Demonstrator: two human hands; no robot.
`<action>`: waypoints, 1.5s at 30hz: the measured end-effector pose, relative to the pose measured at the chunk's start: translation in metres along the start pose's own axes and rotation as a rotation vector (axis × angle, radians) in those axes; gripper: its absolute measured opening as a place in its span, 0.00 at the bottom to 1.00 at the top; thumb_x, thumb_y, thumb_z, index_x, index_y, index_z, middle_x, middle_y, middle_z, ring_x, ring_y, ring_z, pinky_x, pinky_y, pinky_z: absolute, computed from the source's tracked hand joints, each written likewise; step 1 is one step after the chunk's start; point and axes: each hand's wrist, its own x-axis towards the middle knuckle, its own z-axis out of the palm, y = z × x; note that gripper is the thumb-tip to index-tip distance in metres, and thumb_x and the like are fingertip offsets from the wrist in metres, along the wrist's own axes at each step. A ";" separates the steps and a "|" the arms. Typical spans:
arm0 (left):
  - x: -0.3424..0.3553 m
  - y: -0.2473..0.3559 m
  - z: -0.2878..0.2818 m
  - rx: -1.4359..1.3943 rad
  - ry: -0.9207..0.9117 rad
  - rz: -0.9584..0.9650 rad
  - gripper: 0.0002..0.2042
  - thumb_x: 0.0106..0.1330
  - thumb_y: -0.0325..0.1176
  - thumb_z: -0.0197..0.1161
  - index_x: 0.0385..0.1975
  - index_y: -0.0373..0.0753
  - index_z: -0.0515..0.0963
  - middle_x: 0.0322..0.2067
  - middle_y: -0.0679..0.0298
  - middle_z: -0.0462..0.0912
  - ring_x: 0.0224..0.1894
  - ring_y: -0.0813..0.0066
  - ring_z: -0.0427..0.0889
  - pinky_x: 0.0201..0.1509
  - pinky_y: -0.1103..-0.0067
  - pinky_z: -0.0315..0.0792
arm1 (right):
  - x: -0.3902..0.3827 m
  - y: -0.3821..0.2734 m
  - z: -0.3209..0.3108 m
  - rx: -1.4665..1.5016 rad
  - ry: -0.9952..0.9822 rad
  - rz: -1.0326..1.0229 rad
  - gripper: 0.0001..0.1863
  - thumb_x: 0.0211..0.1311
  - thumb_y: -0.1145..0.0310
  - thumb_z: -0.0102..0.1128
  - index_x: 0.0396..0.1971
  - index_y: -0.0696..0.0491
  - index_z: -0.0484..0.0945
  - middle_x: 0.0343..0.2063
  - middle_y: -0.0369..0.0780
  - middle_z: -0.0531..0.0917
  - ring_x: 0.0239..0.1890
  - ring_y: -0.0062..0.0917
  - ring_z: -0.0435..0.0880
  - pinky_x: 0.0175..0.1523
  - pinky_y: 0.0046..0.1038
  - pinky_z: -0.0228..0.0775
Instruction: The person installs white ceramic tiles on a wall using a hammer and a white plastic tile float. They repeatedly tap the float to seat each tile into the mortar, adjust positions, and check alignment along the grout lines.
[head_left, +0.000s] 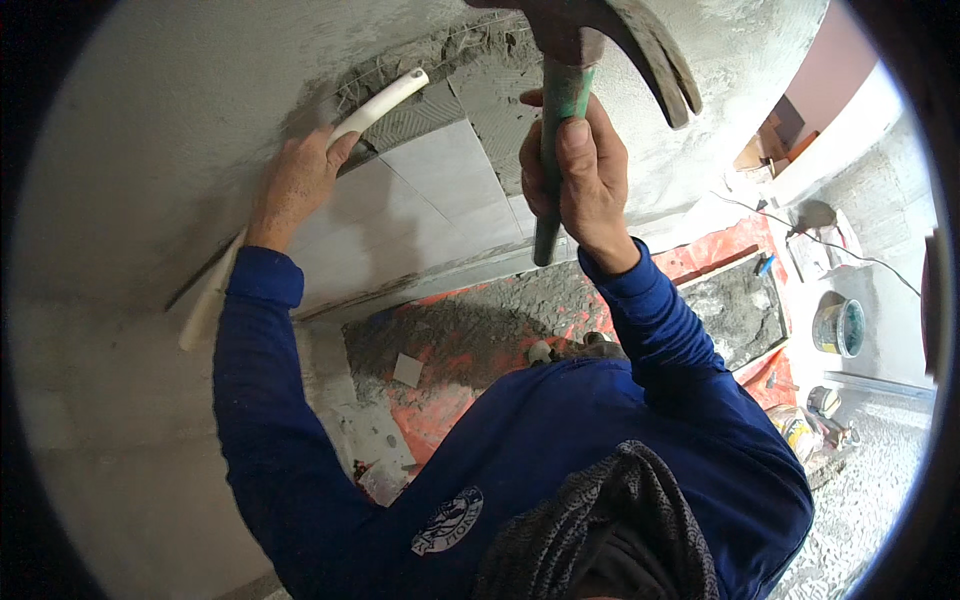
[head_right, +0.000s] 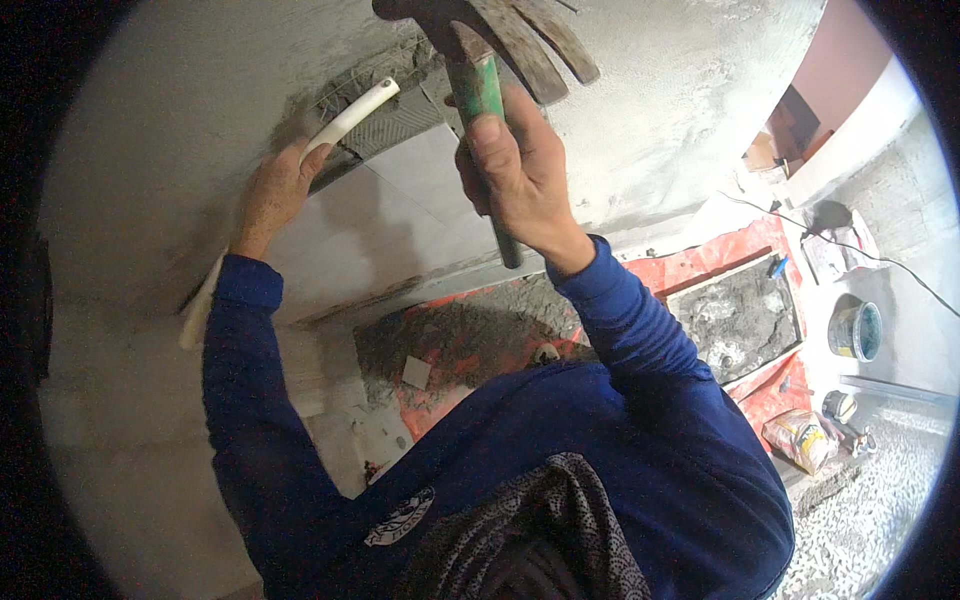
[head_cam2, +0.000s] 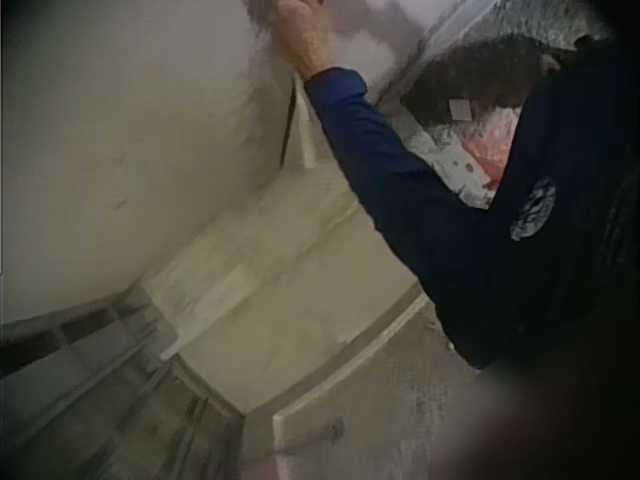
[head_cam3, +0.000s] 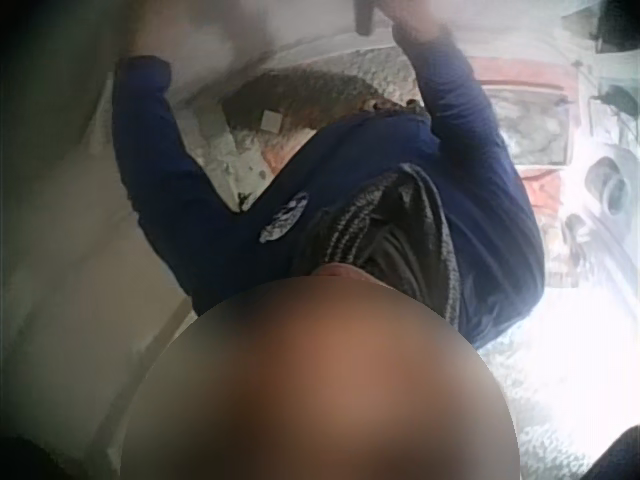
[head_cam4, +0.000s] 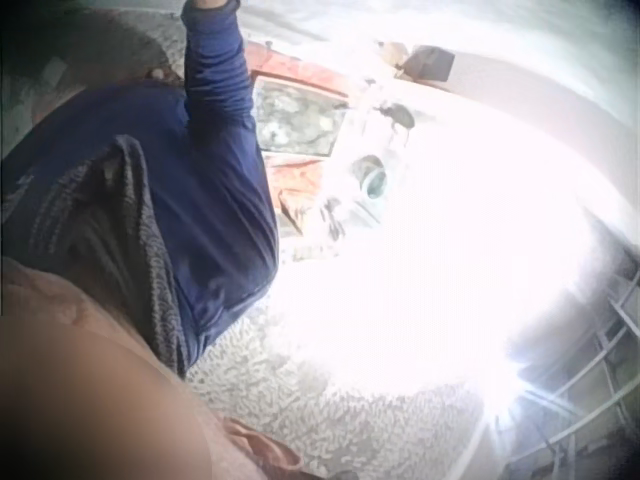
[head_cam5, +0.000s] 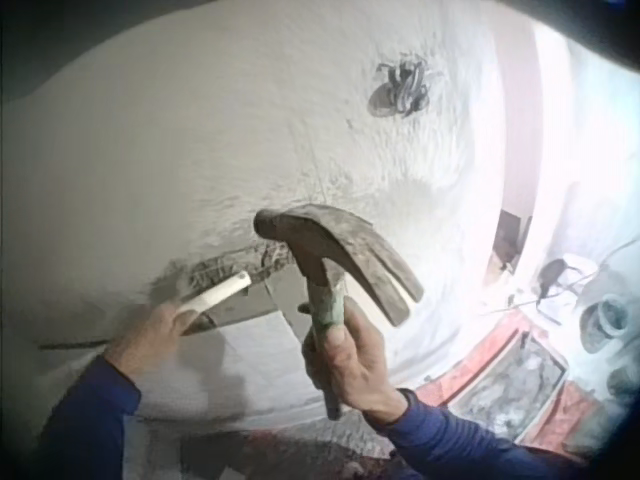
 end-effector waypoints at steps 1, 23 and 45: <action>0.005 0.005 -0.009 0.108 -0.068 -0.022 0.27 0.72 0.57 0.44 0.42 0.35 0.77 0.26 0.54 0.81 0.27 0.61 0.81 0.33 0.64 0.75 | 0.003 0.008 0.000 0.029 0.039 -0.029 0.32 0.70 0.42 0.41 0.52 0.60 0.67 0.14 0.36 0.71 0.09 0.15 0.65 0.14 0.18 0.54; 0.051 0.060 -0.061 0.575 -0.273 0.004 0.24 0.73 0.52 0.43 0.39 0.39 0.80 0.20 0.60 0.80 0.24 0.69 0.82 0.29 0.68 0.77 | 0.024 0.085 -0.011 0.152 0.252 0.160 0.25 0.72 0.46 0.42 0.24 0.52 0.64 0.09 0.33 0.65 0.07 0.18 0.65 0.11 0.23 0.56; 0.048 0.062 -0.061 0.497 -0.366 -0.053 0.26 0.71 0.54 0.47 0.40 0.33 0.80 0.28 0.51 0.82 0.29 0.57 0.82 0.38 0.62 0.75 | 0.033 0.086 -0.011 -0.015 -0.128 0.641 0.28 0.71 0.45 0.44 0.25 0.58 0.70 0.11 0.36 0.70 0.08 0.19 0.70 0.11 0.24 0.58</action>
